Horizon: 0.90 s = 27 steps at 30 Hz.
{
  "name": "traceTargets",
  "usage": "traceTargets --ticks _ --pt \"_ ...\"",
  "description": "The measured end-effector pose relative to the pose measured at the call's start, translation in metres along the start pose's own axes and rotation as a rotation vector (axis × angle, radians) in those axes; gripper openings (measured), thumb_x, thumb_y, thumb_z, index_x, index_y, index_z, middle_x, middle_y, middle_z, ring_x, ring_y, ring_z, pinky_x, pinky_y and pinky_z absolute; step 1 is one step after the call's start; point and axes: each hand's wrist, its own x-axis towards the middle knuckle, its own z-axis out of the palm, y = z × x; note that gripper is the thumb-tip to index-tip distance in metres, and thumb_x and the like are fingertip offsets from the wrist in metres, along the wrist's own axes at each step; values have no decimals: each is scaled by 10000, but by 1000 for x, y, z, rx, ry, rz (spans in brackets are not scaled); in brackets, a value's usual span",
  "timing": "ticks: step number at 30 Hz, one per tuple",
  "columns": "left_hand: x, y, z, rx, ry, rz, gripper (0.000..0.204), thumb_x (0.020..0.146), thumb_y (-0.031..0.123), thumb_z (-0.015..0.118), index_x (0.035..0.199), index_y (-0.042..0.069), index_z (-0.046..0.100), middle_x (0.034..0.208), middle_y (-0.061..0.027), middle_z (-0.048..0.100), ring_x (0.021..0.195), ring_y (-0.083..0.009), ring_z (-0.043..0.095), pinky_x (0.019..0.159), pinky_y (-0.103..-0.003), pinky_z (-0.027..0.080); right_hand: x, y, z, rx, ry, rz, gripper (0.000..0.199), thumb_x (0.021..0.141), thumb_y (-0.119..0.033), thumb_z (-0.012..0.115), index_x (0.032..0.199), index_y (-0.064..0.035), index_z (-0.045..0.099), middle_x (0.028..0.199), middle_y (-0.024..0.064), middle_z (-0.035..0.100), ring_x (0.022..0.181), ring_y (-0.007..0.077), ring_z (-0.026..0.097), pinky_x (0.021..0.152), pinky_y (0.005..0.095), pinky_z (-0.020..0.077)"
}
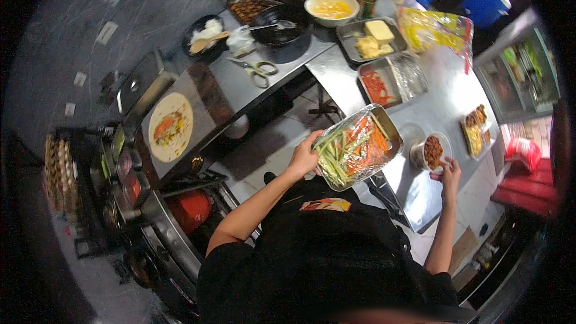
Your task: The person assembles tacos by adding cooked meat, shredded cheese, and chopped vegetables onto tortillas laid out on a stainless steel prep counter. They use tongs and a knife to transfer and chop ingredients, then place the assembled tacos into a container.
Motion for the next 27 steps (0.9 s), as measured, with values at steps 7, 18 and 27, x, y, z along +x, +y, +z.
traceTargets --ticks 7,18,27 --pt "-48 -28 -90 -243 433 59 549 858 -67 438 1363 132 356 1114 -160 589 718 -261 680 459 -351 591 -34 -50 52 -46 -126 3 372 878 -69 470 1221 75 457 960 238 653 541 248 661 478 310 560" --pt "22 14 -150 -639 755 116 701 855 -113 354 1418 186 62 1388 -180 302 1084 -331 554 657 -404 614 -66 -116 167 -38 -335 -39 398 871 -54 513 1238 87 457 970 214 649 549 248 659 487 308 569" --pt "93 6 -179 -620 684 109 423 940 29 408 1319 167 278 1234 -114 523 972 -261 633 742 -465 578 -64 -134 196 -93 -448 -103 390 881 -64 490 1237 93 455 1010 233 627 571 249 664 500 307 575"
